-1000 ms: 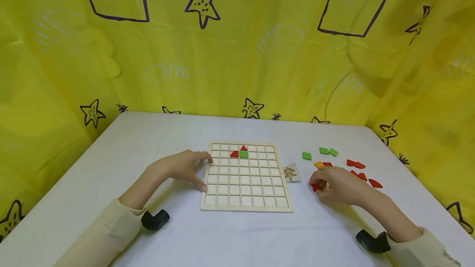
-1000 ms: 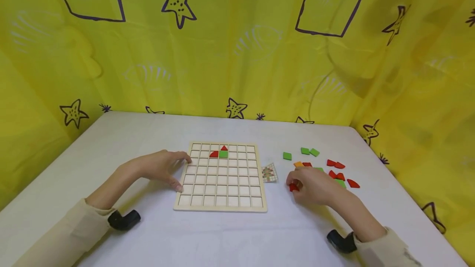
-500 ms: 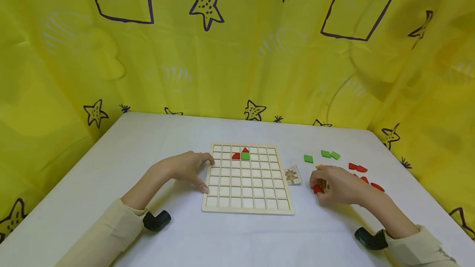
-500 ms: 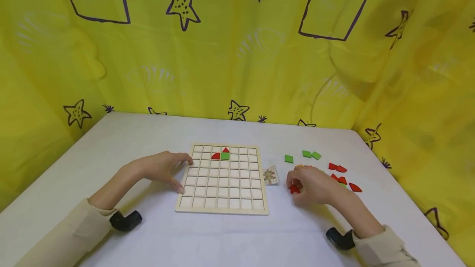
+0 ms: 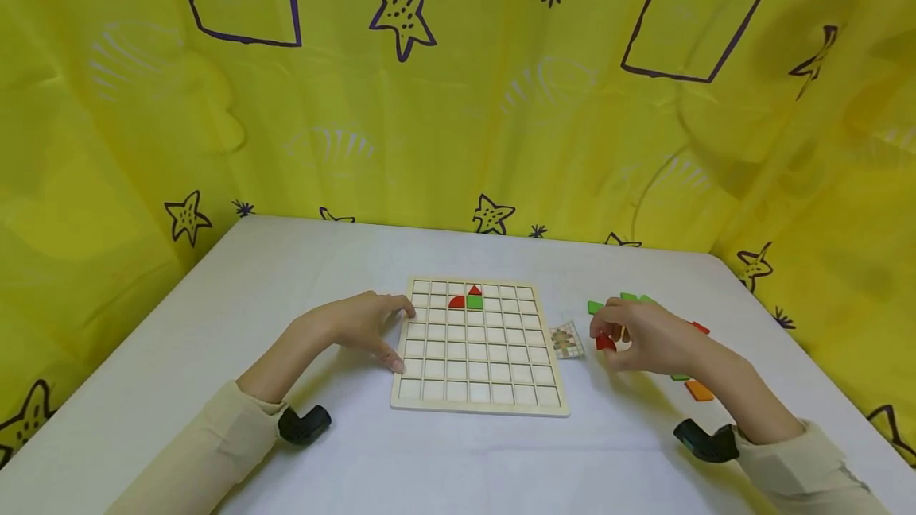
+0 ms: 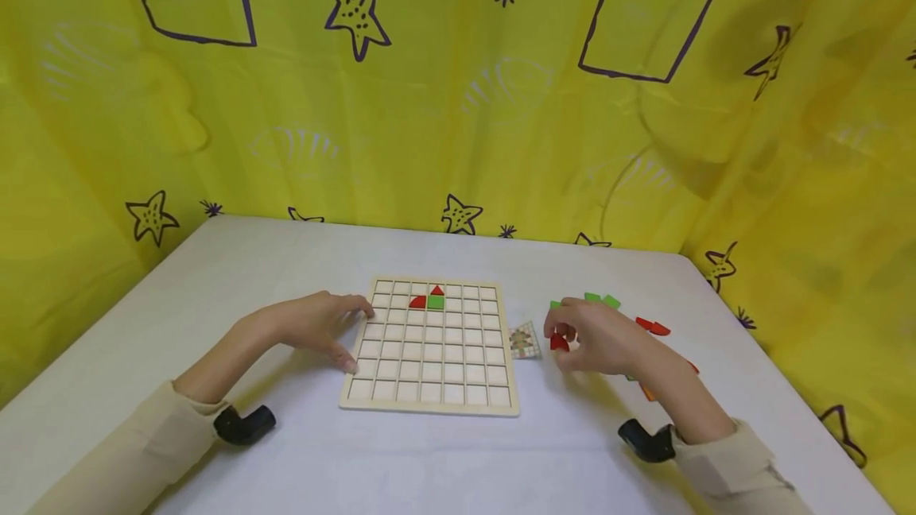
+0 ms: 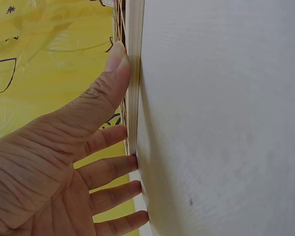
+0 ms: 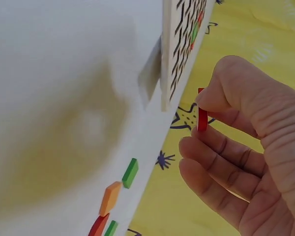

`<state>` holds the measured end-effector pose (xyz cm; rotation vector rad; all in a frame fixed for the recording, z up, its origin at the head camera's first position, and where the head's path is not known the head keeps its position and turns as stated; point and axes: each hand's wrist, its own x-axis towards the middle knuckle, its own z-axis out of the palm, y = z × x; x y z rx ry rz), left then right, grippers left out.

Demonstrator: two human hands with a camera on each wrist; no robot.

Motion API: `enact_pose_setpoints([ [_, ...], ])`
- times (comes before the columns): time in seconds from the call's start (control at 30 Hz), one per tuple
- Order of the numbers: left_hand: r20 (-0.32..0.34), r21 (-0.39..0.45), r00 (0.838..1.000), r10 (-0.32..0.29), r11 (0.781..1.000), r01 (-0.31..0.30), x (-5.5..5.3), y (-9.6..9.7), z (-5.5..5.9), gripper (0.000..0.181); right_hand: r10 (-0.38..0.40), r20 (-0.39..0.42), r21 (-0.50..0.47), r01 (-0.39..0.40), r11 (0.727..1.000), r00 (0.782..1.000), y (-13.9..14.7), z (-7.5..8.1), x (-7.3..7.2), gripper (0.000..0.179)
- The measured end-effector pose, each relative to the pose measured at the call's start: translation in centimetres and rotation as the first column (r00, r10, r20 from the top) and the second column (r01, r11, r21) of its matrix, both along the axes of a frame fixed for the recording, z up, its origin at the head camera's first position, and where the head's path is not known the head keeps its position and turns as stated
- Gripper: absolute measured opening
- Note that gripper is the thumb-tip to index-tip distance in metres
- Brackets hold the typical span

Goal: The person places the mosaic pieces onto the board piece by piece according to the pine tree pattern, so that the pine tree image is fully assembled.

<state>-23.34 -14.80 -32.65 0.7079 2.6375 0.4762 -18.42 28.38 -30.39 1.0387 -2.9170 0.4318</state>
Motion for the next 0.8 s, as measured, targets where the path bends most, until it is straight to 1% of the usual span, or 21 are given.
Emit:
enact_pose_setpoints([
  [0.17, -0.002, 0.002, 1.0, 0.001, 1.0, -0.001, 0.0, 0.0, 0.0, 0.075, 0.014, -0.029, -0.009, -0.014, 1.0, 0.999, -0.9, 0.2, -0.8, 0.021],
  [0.5, -0.012, 0.008, 1.0, -0.005, 1.0, 0.005, -0.1, 0.0, -0.2, 0.074, 0.069, -0.031, -0.063, -0.071, 0.996, 0.997, -2.8, 0.3, -3.1, 0.019],
  [0.67, -0.011, 0.013, 1.0, -0.006, 1.0, 0.006, -0.1, 0.0, -0.3, 0.074, 0.087, -0.048, -0.051, -0.09, 0.995, 0.995, -3.7, 0.3, -3.6, 0.017],
  [0.8, -0.019, 0.011, 1.0, -0.014, 1.0, 0.014, -0.2, 0.0, -0.4, 0.075, 0.102, -0.043, -0.044, -0.104, 0.994, 0.994, -4.4, 0.2, -3.8, 0.016],
])
